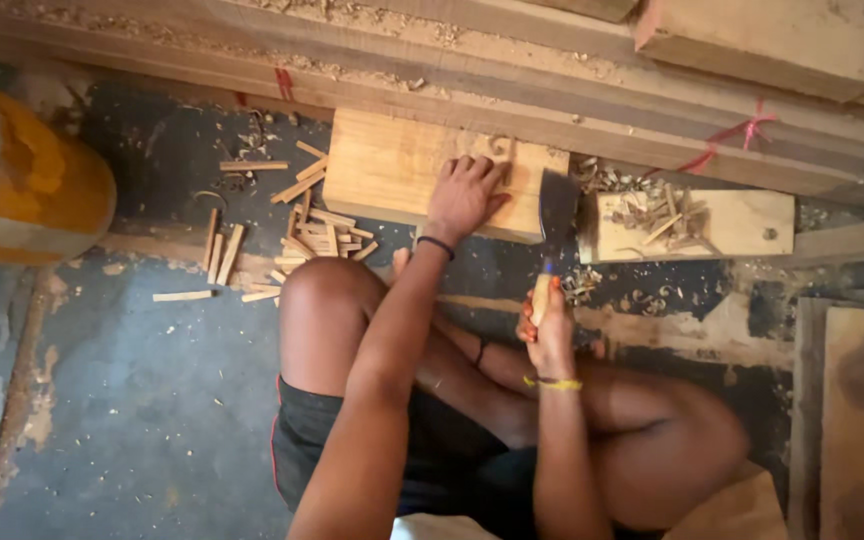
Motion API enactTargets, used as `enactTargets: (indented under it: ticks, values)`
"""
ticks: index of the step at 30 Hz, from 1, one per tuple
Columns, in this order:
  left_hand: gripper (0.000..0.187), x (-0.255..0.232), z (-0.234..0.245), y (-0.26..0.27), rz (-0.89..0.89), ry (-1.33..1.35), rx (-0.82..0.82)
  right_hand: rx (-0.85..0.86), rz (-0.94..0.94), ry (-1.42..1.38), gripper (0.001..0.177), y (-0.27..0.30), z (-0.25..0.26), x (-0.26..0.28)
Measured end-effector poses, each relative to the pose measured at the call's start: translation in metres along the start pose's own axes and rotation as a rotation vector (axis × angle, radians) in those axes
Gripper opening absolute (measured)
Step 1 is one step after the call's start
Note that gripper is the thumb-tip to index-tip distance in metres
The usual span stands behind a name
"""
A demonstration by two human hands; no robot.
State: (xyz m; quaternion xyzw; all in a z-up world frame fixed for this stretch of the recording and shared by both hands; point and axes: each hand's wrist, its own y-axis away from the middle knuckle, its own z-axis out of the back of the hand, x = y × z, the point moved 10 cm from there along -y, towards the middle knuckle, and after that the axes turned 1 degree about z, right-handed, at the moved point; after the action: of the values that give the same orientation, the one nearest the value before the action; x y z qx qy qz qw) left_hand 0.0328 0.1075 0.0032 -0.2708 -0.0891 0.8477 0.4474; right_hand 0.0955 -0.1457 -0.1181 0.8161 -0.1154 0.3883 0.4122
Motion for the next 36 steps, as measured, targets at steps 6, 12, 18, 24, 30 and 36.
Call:
enactTargets:
  ticks: [6, 12, 18, 24, 30, 36]
  values:
    - [0.038, -0.001, 0.007, 0.000, 0.007, 0.033, -0.033, -0.091, 0.008, 0.190, 0.048, 0.017, 0.014, -0.022]
    - [0.040, 0.002, 0.018, 0.002, 0.054, 0.026, -0.096, -0.100, 0.010, 0.214, 0.048, 0.020, 0.021, -0.016]
    - [0.064, 0.003, 0.020, 0.000, 0.086, 0.041, -0.055, -0.099, 0.021, 0.199, 0.049, 0.028, 0.013, -0.010]
    - [0.073, -0.022, 0.014, -0.011, -0.056, 0.193, -0.119, -0.110, 0.081, 0.230, 0.048, 0.035, 0.003, 0.000]
    - [0.072, -0.100, -0.005, 0.000, -0.300, 0.431, 0.189, -0.093, 0.086, 0.226, 0.048, 0.037, -0.003, 0.004]
    - [0.055, -0.114, 0.000, 0.005, -0.355, 0.512, 0.181, -0.031, 0.073, 0.249, 0.049, 0.039, -0.014, 0.001]
